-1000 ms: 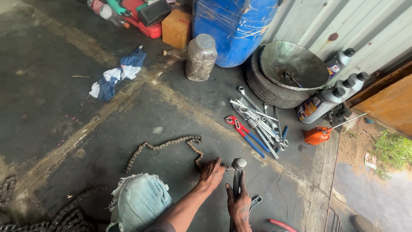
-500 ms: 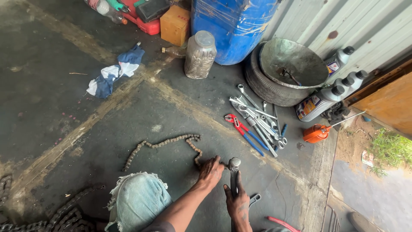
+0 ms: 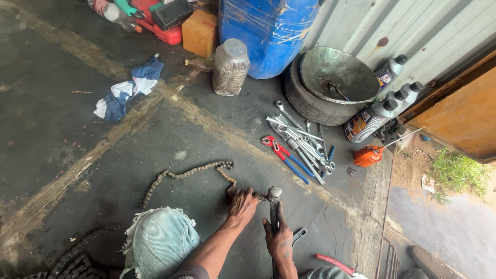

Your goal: The person sits on the workshop floor working on a motorcycle drive chain. They position a chain link in a chain-breaking tool, tighten the tool by hand, and strike it with a hammer to press the link pin, then handle the chain and tool parts.

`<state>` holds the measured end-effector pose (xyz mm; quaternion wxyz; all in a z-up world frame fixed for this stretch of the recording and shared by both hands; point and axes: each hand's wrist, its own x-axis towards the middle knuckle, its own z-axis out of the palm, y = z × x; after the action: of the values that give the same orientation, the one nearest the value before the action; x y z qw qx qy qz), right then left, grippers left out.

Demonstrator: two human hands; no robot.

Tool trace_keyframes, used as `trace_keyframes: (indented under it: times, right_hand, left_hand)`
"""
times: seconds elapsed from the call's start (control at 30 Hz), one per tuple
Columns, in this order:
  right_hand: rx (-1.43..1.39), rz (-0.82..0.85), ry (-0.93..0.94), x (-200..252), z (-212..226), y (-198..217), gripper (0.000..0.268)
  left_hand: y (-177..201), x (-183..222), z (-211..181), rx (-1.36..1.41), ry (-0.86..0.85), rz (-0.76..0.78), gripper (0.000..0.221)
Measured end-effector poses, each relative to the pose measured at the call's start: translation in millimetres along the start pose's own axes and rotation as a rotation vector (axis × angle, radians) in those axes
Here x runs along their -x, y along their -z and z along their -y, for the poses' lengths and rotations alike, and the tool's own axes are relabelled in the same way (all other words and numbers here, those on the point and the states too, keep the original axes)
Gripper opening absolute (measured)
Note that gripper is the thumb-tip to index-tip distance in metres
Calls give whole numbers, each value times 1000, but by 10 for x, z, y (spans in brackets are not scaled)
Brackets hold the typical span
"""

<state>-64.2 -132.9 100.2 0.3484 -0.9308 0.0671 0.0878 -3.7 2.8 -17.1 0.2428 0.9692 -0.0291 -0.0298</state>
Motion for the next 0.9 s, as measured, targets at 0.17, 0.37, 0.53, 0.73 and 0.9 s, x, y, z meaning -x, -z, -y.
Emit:
trace_keyframes:
  times: [0.17, 0.37, 0.53, 0.73, 0.9]
  right_hand:
    - [35, 42, -39, 31, 107, 43, 83]
    - [7, 8, 30, 14, 15, 5, 83]
    - [12, 23, -4, 32, 69, 30, 82]
    - [-35, 5, 52, 5, -32, -9, 83]
    - [2, 29, 7, 38, 32, 38, 83]
  left_hand:
    - [-108, -20, 47, -20, -50, -54, 33]
    - [275, 33, -84, 63, 40, 55, 28]
    - [267, 30, -54, 87, 37, 51, 25]
    - [-42, -48, 54, 106, -15, -78, 21]
    - [127, -21, -55, 186, 100, 115, 32]
